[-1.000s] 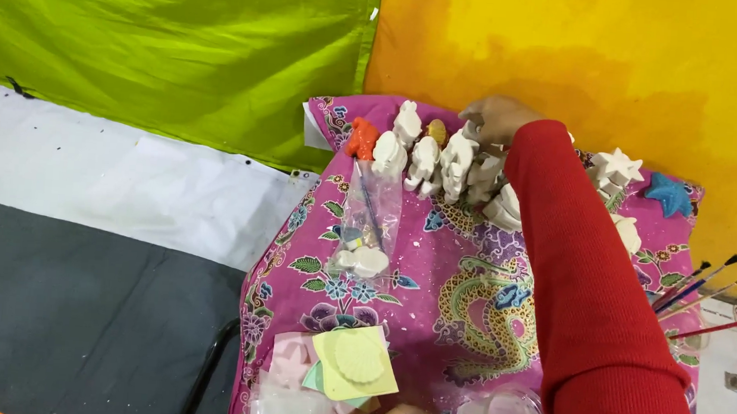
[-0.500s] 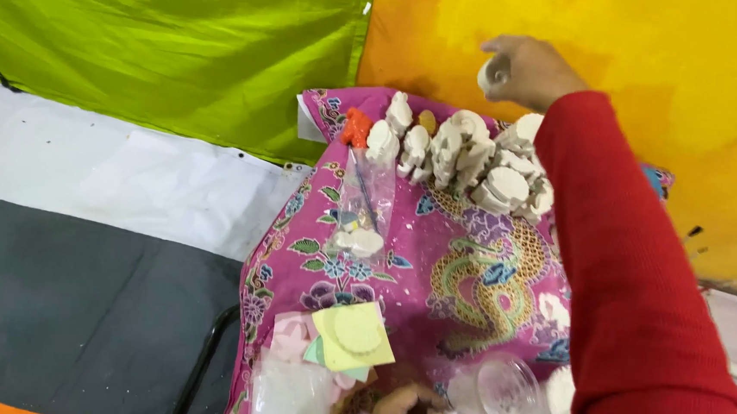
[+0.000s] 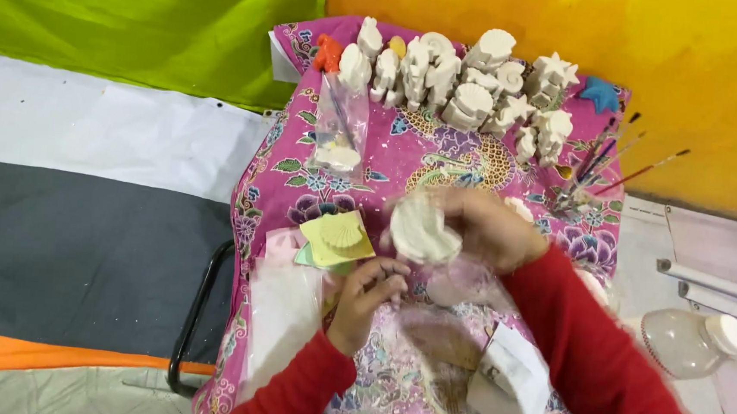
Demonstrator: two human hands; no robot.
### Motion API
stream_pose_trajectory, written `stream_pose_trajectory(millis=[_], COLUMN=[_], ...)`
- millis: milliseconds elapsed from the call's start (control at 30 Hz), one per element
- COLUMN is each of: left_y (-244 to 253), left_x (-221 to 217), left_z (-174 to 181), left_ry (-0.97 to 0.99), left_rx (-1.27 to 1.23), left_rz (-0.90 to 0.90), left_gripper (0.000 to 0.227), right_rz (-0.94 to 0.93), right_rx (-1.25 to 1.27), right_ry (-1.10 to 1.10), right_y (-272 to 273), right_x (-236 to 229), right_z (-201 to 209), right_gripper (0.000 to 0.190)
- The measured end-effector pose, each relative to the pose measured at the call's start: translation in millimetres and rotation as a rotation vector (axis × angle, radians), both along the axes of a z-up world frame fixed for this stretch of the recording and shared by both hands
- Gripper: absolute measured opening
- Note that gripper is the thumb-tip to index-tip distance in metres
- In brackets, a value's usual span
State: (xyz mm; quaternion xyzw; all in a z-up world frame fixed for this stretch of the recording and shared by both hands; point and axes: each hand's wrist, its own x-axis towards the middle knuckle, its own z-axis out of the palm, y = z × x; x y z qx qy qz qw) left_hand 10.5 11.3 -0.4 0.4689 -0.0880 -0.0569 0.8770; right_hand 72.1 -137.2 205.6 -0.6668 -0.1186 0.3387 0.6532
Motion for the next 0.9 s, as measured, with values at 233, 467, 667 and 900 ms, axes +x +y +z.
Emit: stream_pose_trajectory(millis=[233, 467, 667, 900], left_y=[-8, -11, -18, -13], left_x=[-2, -8, -5, -3], left_z=[-21, -33, -49, -36], left_ry=[0.122, 0.388, 0.377, 0.333], left_rx=[0.025, 0.091, 0.05, 0.062], left_rz=[-0.189, -0.761, -0.661, -0.583], left_gripper=[0.039, 0.075, 0.036, 0.039], right_rz=[-0.549, -0.612, -0.54, -0.633], right_rx=[0.359, -0.554, -0.746, -0.766], right_ry=[0.448, -0.766, -1.188, -1.137], right_y=[-39, -37, -56, -138], right_x=[-112, -142, -144, -195], right_z=[-143, -171, -198, -219], right_gripper=[0.045, 0.072, 0.081, 0.032])
